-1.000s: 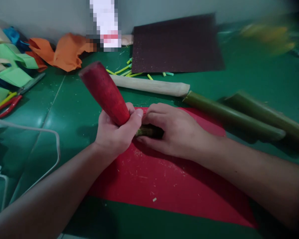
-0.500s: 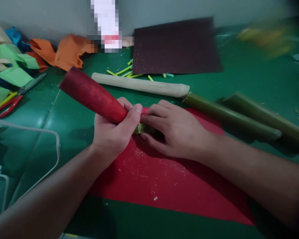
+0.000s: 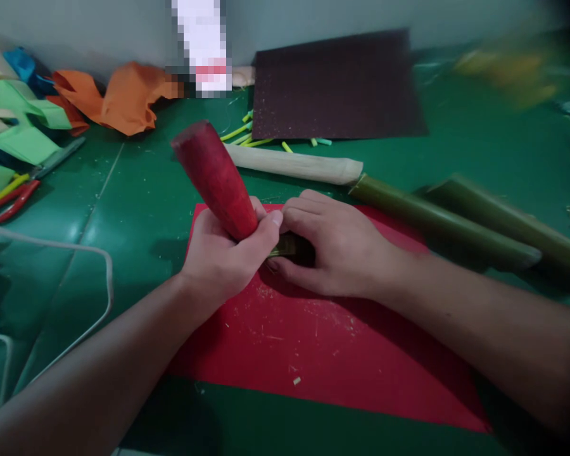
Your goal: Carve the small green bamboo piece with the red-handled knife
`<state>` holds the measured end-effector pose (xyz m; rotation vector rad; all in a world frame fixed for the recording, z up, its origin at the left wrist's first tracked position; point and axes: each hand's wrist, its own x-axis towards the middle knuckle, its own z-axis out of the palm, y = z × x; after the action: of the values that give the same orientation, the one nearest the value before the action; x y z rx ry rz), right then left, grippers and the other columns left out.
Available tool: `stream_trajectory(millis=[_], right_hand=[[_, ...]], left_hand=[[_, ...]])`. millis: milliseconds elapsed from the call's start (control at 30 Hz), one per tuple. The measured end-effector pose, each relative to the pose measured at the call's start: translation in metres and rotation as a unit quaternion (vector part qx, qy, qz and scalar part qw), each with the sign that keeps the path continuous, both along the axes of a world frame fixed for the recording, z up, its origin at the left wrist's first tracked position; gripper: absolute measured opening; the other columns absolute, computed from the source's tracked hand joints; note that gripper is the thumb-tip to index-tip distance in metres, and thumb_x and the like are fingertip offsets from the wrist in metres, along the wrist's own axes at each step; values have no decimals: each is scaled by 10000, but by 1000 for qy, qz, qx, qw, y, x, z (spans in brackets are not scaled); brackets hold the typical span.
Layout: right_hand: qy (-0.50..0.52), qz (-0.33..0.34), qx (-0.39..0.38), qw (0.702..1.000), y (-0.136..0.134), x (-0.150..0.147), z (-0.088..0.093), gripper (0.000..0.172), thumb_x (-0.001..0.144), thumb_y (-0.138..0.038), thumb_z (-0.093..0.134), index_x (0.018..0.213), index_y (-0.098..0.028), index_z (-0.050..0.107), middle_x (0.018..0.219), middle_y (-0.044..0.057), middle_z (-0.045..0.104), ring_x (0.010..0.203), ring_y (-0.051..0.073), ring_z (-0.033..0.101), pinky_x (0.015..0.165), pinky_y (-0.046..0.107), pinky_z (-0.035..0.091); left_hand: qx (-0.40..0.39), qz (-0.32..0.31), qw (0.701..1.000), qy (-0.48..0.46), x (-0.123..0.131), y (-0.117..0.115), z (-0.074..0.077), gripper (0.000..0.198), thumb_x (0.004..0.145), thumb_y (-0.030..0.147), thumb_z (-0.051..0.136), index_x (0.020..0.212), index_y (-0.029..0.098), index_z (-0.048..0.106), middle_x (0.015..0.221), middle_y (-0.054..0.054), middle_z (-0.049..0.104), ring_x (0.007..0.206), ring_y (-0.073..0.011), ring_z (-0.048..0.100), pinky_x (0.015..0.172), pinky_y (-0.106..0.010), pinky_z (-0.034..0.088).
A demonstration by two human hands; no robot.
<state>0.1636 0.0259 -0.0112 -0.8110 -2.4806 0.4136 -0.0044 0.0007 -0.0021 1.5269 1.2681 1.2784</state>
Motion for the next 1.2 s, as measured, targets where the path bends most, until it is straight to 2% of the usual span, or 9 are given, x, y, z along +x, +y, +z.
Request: stream_trajectory(millis=[233, 433, 600, 733, 933, 1067, 1200], right_hand=[[7, -6, -3, 1000, -3, -1, -2, 124, 808, -294, 609, 867, -189, 582, 789, 29, 594, 752, 177, 481, 698, 310, 389], [-6, -21, -21, 1000, -2, -1, -1, 197, 807, -311, 630, 945, -170, 626, 900, 63, 660, 843, 203, 547, 726, 315, 421], [-15, -16, -37, 999, 0, 0, 0, 199, 793, -335, 650, 907, -173, 628, 825, 43, 633, 787, 189, 524, 711, 315, 410], [6, -18, -61, 998, 1, 0, 0, 198, 777, -333, 681, 880, -170, 636, 784, 24, 612, 749, 169, 507, 691, 302, 390], [25, -13, -51, 998, 1, 0, -1, 161, 769, -294, 688, 848, -168, 629, 747, 12, 581, 729, 158, 495, 674, 290, 373], [22, -15, -55, 998, 1, -1, -1, 142, 768, -292, 666, 823, -175, 605, 742, 11, 582, 725, 159, 493, 681, 294, 380], [8, -28, -58, 998, 0, -1, -1, 151, 768, -307, 658, 836, -185, 601, 777, 22, 603, 752, 172, 508, 694, 300, 394]], left_hand=[[21, -23, 999, 29, -1, 0, -2, 296, 795, 228, 677, 537, 176, 542, 513, 42, 521, 465, -72, 487, 454, -189, 442], [33, 55, 998, -2, 6, 0, -3, 238, 746, 204, 725, 564, 194, 572, 489, 62, 516, 438, -72, 491, 449, -200, 457], [29, 85, 996, -13, 10, 1, 1, 295, 754, 175, 714, 521, 198, 534, 437, 65, 462, 415, -72, 473, 436, -204, 450], [10, 61, 997, -45, 9, 0, 5, 341, 754, 164, 692, 479, 192, 494, 402, 67, 417, 385, -67, 446, 414, -198, 440], [2, 14, 999, -29, 7, 0, 4, 284, 729, 146, 681, 501, 182, 514, 438, 67, 469, 381, -50, 416, 404, -187, 423], [34, 23, 999, 18, 6, 0, 1, 265, 707, 157, 696, 511, 182, 520, 480, 51, 515, 439, -73, 504, 428, -187, 448], [26, 31, 999, 31, 6, 1, 0, 256, 718, 184, 707, 528, 188, 536, 480, 51, 529, 442, -81, 516, 429, -196, 457]])
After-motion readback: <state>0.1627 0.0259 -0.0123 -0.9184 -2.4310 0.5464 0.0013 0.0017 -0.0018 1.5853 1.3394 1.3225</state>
